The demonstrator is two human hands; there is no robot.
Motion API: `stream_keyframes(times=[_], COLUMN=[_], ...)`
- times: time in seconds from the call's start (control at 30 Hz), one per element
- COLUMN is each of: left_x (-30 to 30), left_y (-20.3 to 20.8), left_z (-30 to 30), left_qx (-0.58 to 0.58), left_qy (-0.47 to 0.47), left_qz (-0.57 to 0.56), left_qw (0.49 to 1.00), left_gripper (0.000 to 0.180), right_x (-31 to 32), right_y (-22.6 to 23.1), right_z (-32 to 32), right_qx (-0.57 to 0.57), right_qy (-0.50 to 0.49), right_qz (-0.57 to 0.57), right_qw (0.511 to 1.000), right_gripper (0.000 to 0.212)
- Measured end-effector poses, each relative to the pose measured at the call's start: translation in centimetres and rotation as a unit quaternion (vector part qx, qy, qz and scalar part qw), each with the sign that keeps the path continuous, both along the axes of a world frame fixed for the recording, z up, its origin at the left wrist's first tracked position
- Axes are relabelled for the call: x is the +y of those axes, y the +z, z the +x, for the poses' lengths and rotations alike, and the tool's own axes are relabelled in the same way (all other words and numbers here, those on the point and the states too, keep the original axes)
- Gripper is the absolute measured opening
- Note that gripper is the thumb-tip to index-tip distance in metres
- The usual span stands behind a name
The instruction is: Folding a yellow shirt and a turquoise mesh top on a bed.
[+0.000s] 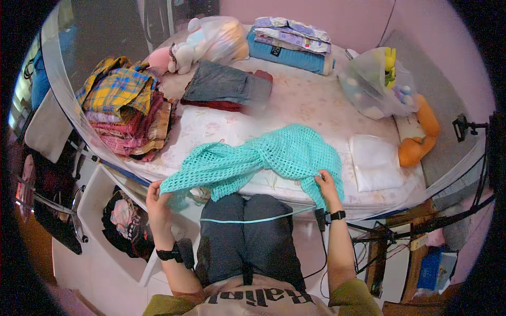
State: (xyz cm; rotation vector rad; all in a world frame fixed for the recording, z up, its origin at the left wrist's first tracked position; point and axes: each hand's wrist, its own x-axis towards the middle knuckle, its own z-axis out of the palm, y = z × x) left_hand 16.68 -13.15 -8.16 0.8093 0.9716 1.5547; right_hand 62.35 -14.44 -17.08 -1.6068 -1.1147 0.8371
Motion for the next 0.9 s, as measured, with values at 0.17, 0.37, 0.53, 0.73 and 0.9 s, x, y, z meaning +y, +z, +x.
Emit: stream_keyframes(times=[0.17, 0.37, 0.53, 0.73, 0.9], left_x=[-0.9, -1.4, -1.9, -1.8, -2.0], left_y=[-0.2, -0.6, -0.5, -0.1, -0.8], left_z=[-1.4, -3.2, -3.9, -3.0, -3.5], left_qx=[0.031, 0.007, -0.040, -0.011, -0.001], left_qy=[0.037, 0.092, 0.103, 0.069, 0.041], left_qz=[0.004, 0.021, 0.027, 0.009, 0.005], left_qw=[0.999, 0.995, 0.994, 0.998, 0.999], left_gripper=[0.023, 0.020, 0.022, 0.022, 0.023], right_x=[-1.7, -1.8, -0.7, 1.0, 2.1], right_y=[7.6, 13.1, 13.2, 7.4, 6.4], right_z=[2.9, 11.3, 10.2, 8.7, -2.7], right_qx=[0.004, -0.037, 0.214, 0.108, -0.109], right_qy=[0.011, -0.038, -0.091, -0.128, 0.155], right_qz=[0.016, 0.149, 0.214, 0.079, 0.021], right_qw=[1.000, 0.987, 0.949, 0.983, 0.982], right_gripper=[0.011, 0.011, 0.006, 0.015, 0.022])
